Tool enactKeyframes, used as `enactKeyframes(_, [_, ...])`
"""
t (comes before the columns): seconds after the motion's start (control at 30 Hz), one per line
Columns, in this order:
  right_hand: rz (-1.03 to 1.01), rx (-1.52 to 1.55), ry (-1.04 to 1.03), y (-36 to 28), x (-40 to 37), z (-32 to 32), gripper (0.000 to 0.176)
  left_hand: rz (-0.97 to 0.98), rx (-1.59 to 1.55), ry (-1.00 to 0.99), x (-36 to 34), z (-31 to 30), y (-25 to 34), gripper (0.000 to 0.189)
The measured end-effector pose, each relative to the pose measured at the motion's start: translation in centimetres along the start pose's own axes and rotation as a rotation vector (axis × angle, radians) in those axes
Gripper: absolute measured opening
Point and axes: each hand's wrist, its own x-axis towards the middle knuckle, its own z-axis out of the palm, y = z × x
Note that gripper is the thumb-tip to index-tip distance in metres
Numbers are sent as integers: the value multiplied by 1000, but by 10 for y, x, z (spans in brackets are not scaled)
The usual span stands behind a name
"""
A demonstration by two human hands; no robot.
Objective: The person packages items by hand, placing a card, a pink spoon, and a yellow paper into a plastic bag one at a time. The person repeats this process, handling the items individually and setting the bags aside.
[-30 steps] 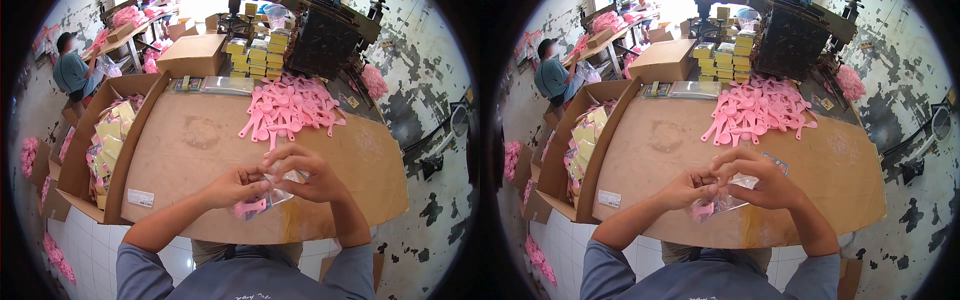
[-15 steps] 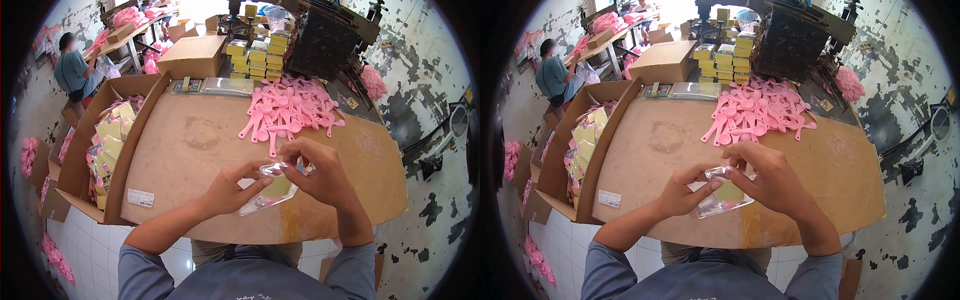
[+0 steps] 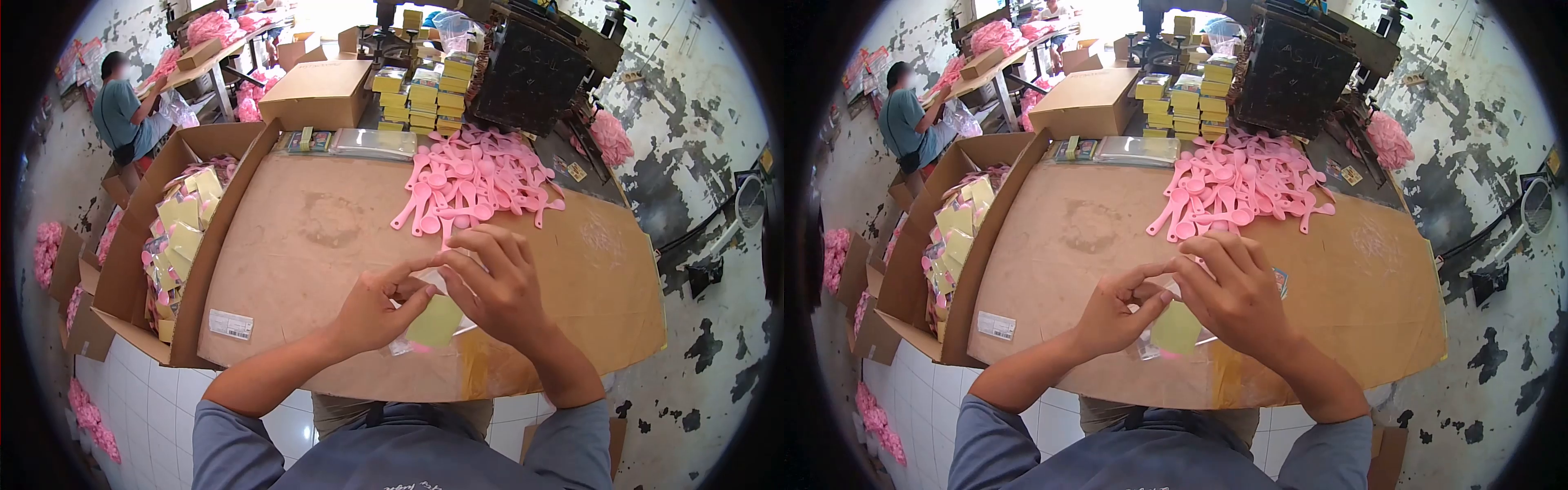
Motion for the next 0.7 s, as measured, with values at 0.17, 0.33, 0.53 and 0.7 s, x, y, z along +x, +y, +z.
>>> enactKeyframes(0.17, [-64, -106, -44, -4, -1, 9, 26, 126, 271, 41, -3, 4, -2, 44])
enactKeyframes(0.33, [-11, -69, -59, 6, 1, 12, 19, 227, 420, 5, -2, 6, -6, 43])
enactKeyframes(0.53, [757, 963, -116, 78, -34, -25, 11, 23, 39, -13, 0, -1, -4, 36])
enactKeyframes(0.7, [959, 1265, 181, 199, -129, -87, 11, -134, -253, -25, 5, -7, 0, 32])
